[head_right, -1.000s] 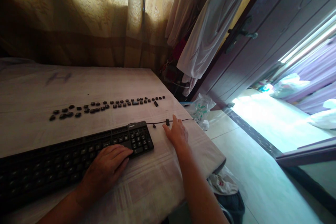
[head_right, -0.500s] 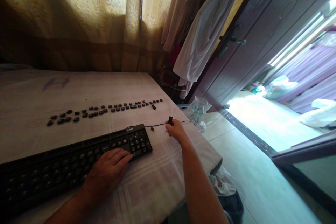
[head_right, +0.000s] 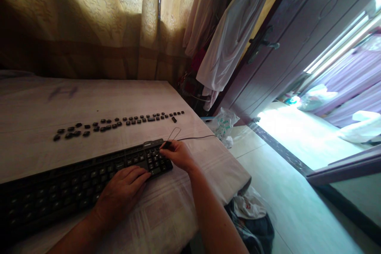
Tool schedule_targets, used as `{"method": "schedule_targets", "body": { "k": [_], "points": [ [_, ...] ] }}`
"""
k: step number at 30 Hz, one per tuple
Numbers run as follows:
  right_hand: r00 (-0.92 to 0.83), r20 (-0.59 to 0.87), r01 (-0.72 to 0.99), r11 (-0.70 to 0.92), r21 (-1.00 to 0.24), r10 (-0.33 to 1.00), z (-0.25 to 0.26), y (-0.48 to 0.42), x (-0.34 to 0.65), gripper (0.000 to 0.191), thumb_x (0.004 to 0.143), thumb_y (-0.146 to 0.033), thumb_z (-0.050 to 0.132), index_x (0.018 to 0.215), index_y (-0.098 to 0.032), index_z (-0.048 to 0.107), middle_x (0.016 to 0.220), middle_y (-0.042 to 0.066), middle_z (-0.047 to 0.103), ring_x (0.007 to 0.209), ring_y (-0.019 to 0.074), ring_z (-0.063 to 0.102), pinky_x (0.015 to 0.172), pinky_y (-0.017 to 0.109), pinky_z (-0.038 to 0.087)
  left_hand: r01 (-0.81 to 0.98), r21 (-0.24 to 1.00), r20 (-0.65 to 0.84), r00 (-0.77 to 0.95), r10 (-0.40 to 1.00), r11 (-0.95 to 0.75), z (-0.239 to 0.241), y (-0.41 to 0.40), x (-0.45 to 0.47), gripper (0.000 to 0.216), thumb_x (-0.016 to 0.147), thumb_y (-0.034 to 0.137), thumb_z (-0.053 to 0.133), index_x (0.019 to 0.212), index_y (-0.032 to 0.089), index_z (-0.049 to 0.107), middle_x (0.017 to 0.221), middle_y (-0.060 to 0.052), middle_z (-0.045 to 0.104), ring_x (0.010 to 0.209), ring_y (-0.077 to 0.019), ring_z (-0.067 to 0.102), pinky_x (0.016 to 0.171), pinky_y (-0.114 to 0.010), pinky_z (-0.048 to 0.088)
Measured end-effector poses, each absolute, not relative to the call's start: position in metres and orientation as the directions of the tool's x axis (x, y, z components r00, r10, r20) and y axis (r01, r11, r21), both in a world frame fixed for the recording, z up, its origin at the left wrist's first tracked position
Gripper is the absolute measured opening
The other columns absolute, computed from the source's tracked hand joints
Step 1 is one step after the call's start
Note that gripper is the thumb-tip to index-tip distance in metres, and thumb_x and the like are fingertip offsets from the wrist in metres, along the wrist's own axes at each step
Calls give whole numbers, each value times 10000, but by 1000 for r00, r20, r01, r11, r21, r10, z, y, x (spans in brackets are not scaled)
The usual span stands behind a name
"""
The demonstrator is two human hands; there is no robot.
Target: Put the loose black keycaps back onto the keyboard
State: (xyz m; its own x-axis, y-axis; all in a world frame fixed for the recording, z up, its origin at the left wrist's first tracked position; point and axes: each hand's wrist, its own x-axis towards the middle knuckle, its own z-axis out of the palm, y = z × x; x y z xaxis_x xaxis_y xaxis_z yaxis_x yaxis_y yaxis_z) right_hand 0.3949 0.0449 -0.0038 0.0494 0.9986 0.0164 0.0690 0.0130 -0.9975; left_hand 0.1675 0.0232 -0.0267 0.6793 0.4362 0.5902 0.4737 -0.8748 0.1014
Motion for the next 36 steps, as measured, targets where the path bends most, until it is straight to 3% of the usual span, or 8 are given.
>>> {"method": "schedule_targets", "body": {
  "k": [9,14,18,26,36],
  "points": [
    [-118,100,327,134,-935,988,-2,46,390,56,747,-206,706,802,-201,710,785,-7,717,748,157,658,728,281,518,477,127,578,677,456,-870,-27,23,167,265,906,115,464,1067,186,663,996,-68,705,933,-234,626,805,-388,524],
    [-340,137,655,339,-675,930,16,51,387,116,781,-121,692,828,-219,732,859,5,729,827,166,663,798,282,491,482,103,589,675,444,-870,-28,22,167,271,896,89,474,1065,176,668,994,-71,709,931,-232,630,807,-384,529],
    [-438,135,731,440,-521,889,23,56,384,103,818,-126,670,869,-196,726,928,41,731,881,183,660,817,285,479,503,81,574,682,453,-861,-29,22,166,308,892,73,468,1097,187,668,1039,-70,708,958,-230,632,832,-382,528],
    [-392,226,726,450,-520,892,7,49,385,64,877,-185,611,864,-188,674,877,36,696,817,167,624,764,270,463,530,38,573,683,453,-847,-30,23,166,378,918,85,409,1152,238,664,1110,-60,697,1006,-221,623,860,-382,530],
    [-190,320,598,368,-712,928,-10,42,389,98,879,-248,578,821,-206,644,801,21,670,760,169,623,719,278,480,529,49,582,674,455,-847,-31,22,169,347,901,72,462,1147,214,660,1081,-81,693,974,-242,627,835,-392,538]
  ]
}}
